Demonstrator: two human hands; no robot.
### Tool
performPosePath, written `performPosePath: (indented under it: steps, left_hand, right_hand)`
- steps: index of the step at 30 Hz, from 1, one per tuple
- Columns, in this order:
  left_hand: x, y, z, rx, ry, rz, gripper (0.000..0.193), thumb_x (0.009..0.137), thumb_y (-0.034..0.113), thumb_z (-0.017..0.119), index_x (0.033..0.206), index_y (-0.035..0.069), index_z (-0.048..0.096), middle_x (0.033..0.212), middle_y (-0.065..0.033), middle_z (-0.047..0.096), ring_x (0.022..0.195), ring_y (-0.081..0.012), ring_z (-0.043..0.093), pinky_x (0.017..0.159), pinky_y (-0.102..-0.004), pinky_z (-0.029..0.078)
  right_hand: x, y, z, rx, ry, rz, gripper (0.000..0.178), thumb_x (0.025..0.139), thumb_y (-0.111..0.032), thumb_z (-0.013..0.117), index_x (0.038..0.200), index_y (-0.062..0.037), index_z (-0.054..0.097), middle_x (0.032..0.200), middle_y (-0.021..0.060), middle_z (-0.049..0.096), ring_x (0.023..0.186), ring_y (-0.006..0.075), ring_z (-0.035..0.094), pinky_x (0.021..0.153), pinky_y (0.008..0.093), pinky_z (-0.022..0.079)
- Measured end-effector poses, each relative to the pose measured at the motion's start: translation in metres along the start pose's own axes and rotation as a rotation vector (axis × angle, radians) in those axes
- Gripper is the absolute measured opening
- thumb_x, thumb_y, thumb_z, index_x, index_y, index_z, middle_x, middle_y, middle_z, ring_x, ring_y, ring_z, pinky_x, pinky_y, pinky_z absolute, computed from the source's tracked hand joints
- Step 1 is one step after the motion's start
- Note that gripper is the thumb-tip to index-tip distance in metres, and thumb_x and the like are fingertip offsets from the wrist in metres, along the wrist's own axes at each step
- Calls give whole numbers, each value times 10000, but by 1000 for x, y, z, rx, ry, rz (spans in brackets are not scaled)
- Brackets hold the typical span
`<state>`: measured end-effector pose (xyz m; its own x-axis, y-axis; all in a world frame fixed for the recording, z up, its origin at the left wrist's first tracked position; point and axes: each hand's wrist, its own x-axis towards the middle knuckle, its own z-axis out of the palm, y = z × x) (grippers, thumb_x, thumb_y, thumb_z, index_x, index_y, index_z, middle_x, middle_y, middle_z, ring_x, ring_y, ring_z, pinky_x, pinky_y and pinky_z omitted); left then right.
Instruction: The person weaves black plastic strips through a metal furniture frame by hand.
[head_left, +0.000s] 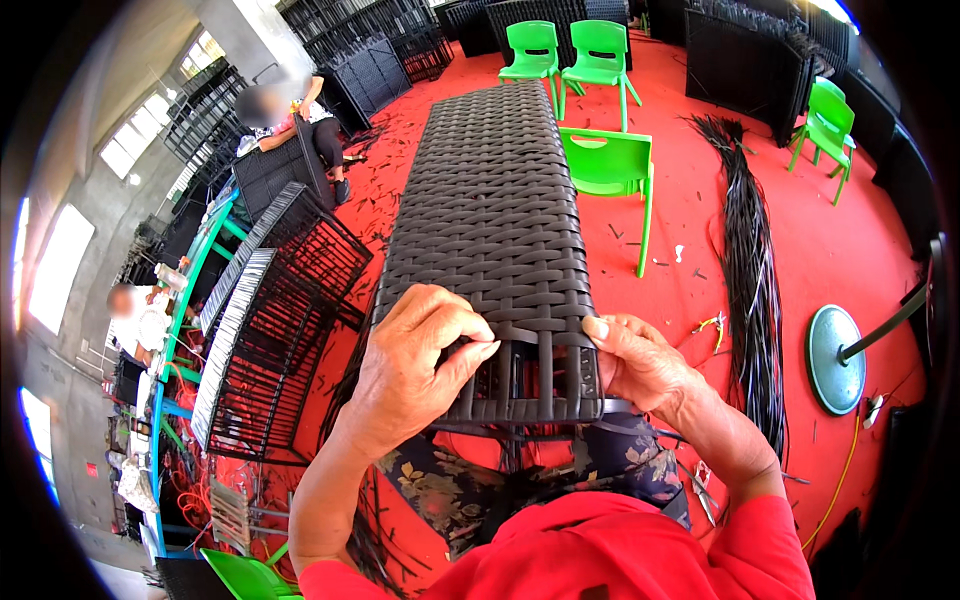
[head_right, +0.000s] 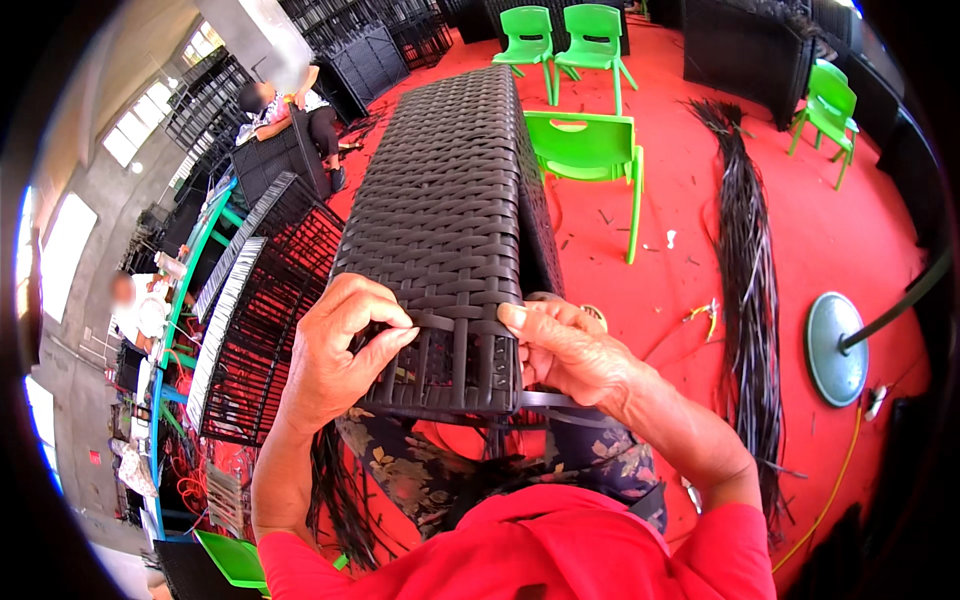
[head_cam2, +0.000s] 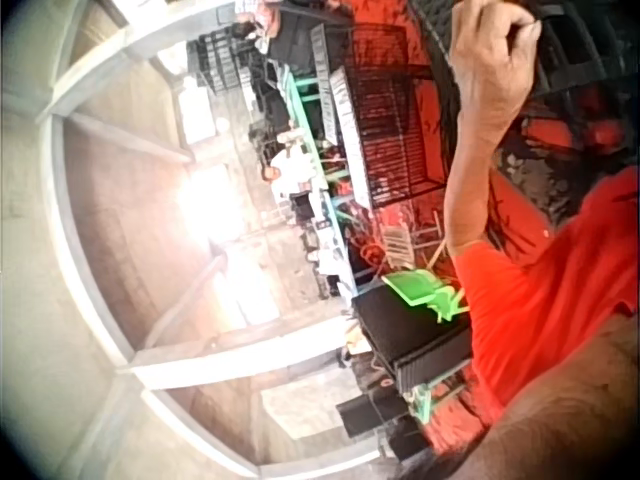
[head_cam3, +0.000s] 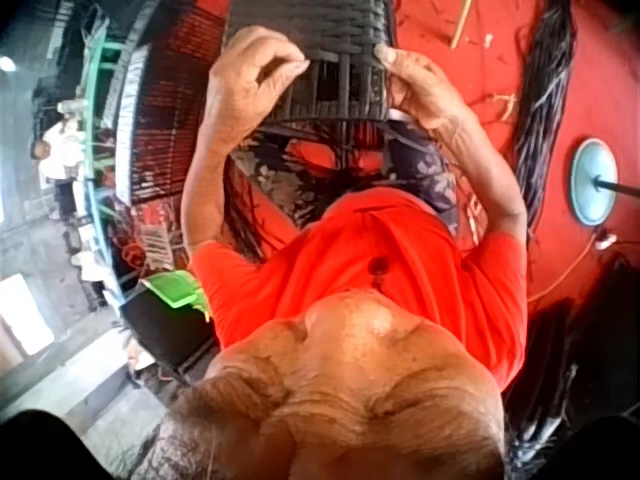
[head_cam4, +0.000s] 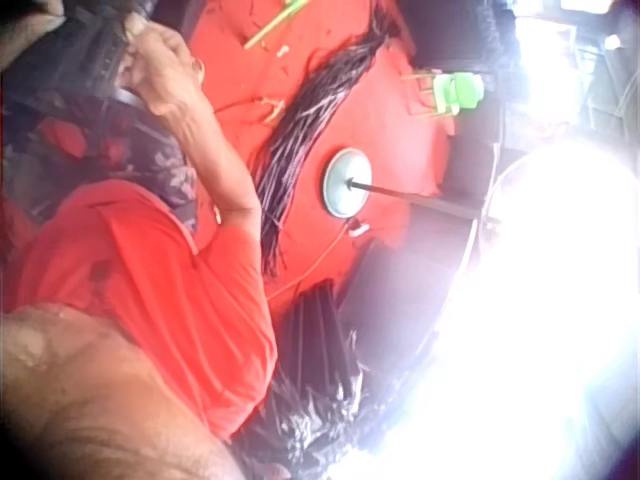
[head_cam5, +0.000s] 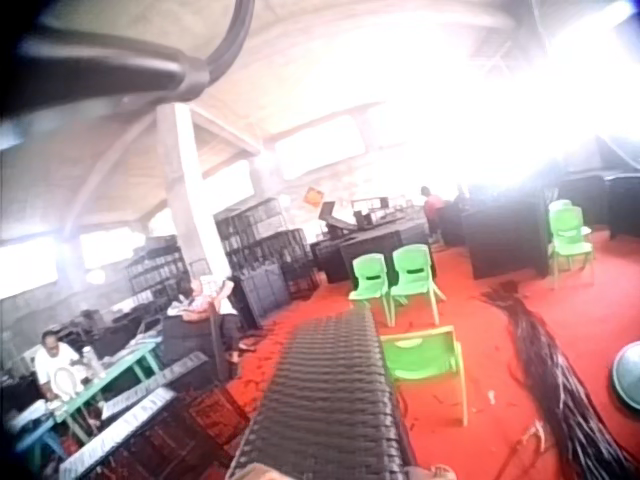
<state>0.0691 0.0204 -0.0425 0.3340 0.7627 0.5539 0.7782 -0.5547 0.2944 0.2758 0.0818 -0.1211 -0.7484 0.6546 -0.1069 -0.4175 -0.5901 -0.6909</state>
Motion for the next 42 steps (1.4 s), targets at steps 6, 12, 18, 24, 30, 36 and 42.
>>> performPosePath:
  steps: [6,12,18,24,30,36,42]
  left_hand:
    - [-7,1,-8,-140,-51,-158,194,715,-17,639,897,44,618,863,-72,542,781,-211,555,668,-297,460]
    - [-23,-11,-27,4,273,-161,187,727,-34,606,898,36,636,883,-80,566,817,-206,562,717,-287,456]
    - [-50,-16,-32,-28,146,-214,170,747,-4,631,912,26,660,936,-85,591,865,-199,568,775,-291,454]
    - [-67,-19,-43,-51,195,-321,197,766,-1,613,961,9,642,961,-102,584,854,-182,587,736,-262,482]
    - [-72,-22,-52,-136,62,-371,236,747,-10,614,978,25,647,990,-77,582,834,-142,573,702,-239,468]
    - [-51,-17,-60,35,-61,-166,140,687,-7,641,823,23,624,846,-68,575,813,-216,571,720,-302,466]
    - [-48,-15,-41,378,53,-2,166,631,-59,614,721,37,512,714,-65,535,665,-224,551,597,-314,453]
  right_hand:
    - [2,0,-10,-55,30,34,283,847,-332,609,795,-56,577,737,41,603,655,130,599,576,291,501]
    - [-7,-6,0,-22,32,23,302,887,-300,548,924,-6,607,817,77,655,670,141,626,619,290,512]
    - [-10,-10,8,-57,99,15,293,880,-283,560,941,0,604,869,89,657,724,167,643,672,328,529]
    - [-11,-8,8,-76,87,-38,373,877,-295,561,1090,10,541,983,119,633,824,206,639,737,376,529]
    - [-10,-5,5,-94,61,-44,435,885,-311,540,1149,34,510,1011,131,629,847,215,641,766,369,524]
    - [-11,-4,5,-88,93,-78,423,881,-300,544,1136,36,518,990,132,636,830,207,645,755,355,527]
    - [-11,-2,-3,-32,34,-69,393,886,-283,540,1116,35,527,971,131,639,806,211,649,719,351,537]
